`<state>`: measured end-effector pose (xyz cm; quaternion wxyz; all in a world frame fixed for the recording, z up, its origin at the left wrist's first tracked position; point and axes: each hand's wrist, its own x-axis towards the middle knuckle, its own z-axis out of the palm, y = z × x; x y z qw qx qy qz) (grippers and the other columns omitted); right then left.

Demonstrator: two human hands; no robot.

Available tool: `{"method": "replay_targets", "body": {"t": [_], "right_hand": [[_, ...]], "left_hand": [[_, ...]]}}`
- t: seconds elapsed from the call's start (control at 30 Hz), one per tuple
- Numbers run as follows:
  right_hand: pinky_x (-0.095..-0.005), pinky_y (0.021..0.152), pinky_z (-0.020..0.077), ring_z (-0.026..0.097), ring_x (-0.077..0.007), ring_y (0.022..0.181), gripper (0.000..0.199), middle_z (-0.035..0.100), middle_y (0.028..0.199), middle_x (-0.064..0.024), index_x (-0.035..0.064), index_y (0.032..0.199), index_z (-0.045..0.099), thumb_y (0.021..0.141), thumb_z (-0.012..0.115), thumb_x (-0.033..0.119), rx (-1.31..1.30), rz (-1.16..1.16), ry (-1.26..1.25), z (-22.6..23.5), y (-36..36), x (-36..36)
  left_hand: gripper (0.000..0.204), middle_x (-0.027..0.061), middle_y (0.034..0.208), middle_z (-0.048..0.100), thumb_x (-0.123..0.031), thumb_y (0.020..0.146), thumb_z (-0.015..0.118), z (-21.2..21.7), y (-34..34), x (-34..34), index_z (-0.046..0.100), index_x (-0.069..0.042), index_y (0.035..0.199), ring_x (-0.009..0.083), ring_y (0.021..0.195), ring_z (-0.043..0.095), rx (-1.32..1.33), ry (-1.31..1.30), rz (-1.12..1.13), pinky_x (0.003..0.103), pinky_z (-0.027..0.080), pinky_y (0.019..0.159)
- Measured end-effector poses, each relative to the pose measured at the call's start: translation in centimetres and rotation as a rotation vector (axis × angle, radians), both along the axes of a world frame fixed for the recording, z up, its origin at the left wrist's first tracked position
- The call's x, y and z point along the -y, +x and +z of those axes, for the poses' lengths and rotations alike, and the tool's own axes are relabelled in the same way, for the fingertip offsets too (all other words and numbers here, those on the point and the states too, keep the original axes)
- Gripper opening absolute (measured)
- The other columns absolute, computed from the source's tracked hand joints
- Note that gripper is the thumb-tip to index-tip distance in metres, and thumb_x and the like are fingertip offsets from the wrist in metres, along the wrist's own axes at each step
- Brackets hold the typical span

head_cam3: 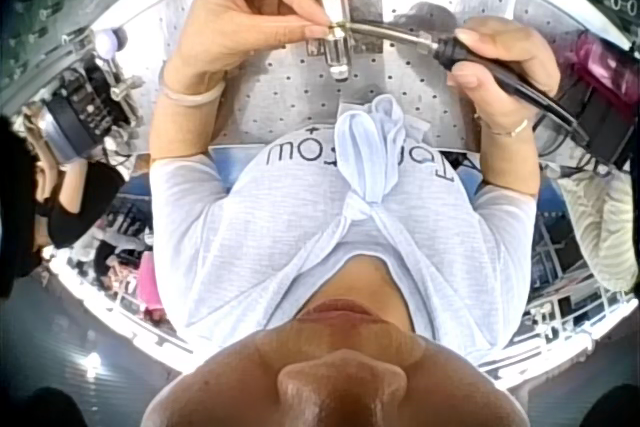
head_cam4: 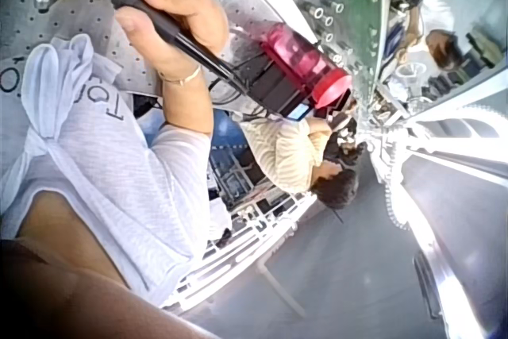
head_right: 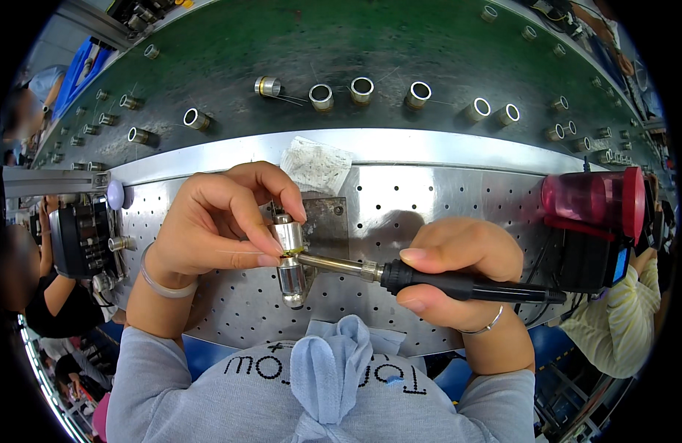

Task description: The person uses a soldering iron to apply solder to small cylindrical metal components held in a vise. They repeatedly pick up components from a green workbench, secure them, solder a joint, and place them back on the bench.

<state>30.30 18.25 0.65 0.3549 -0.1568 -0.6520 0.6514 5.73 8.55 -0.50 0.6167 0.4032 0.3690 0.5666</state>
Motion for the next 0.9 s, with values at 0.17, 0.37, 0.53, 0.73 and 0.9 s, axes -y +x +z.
{"method": "replay_targets", "body": {"t": [0.17,0.37,0.53,0.73,0.9], "right_hand": [[-0.0252,0.053,0.0439,0.057,-0.0167,0.056,0.028,0.061,0.069,-0.009,-0.0006,0.085,0.061,0.063,0.078,0.002,0.012,-0.006,-0.027,-0.1,0.0,-0.1],[-0.0248,0.054,0.0443,0.058,-0.0167,0.058,0.027,0.061,0.07,-0.009,-0.0007,0.084,0.061,0.062,0.077,-0.001,0.012,0.008,-0.046,-0.2,0.1,-0.5],[-0.0249,0.053,0.044,0.057,-0.0163,0.057,0.027,0.061,0.069,-0.009,-0.0002,0.084,0.061,0.062,0.077,0.0,0.002,0.004,-0.053,-0.2,0.1,-0.4],[-0.0252,0.051,0.0429,0.056,-0.0164,0.054,0.027,0.06,0.066,-0.0088,0.0001,0.084,0.06,0.063,0.077,0.0,0.009,0.025,0.036,0.0,-0.3,-0.4],[-0.0255,0.051,0.0425,0.055,-0.0166,0.054,0.025,0.059,0.066,-0.0087,-0.0007,0.084,0.059,0.065,0.076,0.001,0.005,0.037,0.058,0.1,-0.2,-0.5]], "left_hand": [[0.015,0.018,0.098,0.058,0.002,0.061,0.076,-0.1,0.0,0.0,0.068,-0.004,0.071,0.0231,0.092,0.058,-0.007,0.009,-0.003,0.03,0.047,0.082],[0.019,0.0188,0.098,0.059,0.004,0.065,0.072,0.6,-0.1,-0.2,0.068,-0.001,0.083,0.0236,0.09,0.059,0.089,-0.122,-0.04,0.031,0.047,0.082],[0.029,0.0169,0.095,0.062,0.0,0.071,0.068,0.1,0.0,-0.1,0.064,0.004,0.099,0.0217,0.089,0.06,0.102,-0.219,-0.063,0.03,0.047,0.081],[0.035,0.0159,0.095,0.062,0.0,0.069,0.07,0.9,-0.4,-0.1,0.062,0.006,0.102,0.0212,0.091,0.06,0.074,-0.244,-0.086,0.028,0.05,0.079],[0.042,0.0152,0.097,0.061,0.001,0.064,0.074,1.1,-0.2,-0.4,0.061,0.006,0.104,0.0213,0.093,0.06,0.04,-0.265,-0.091,0.026,0.053,0.078]]}}
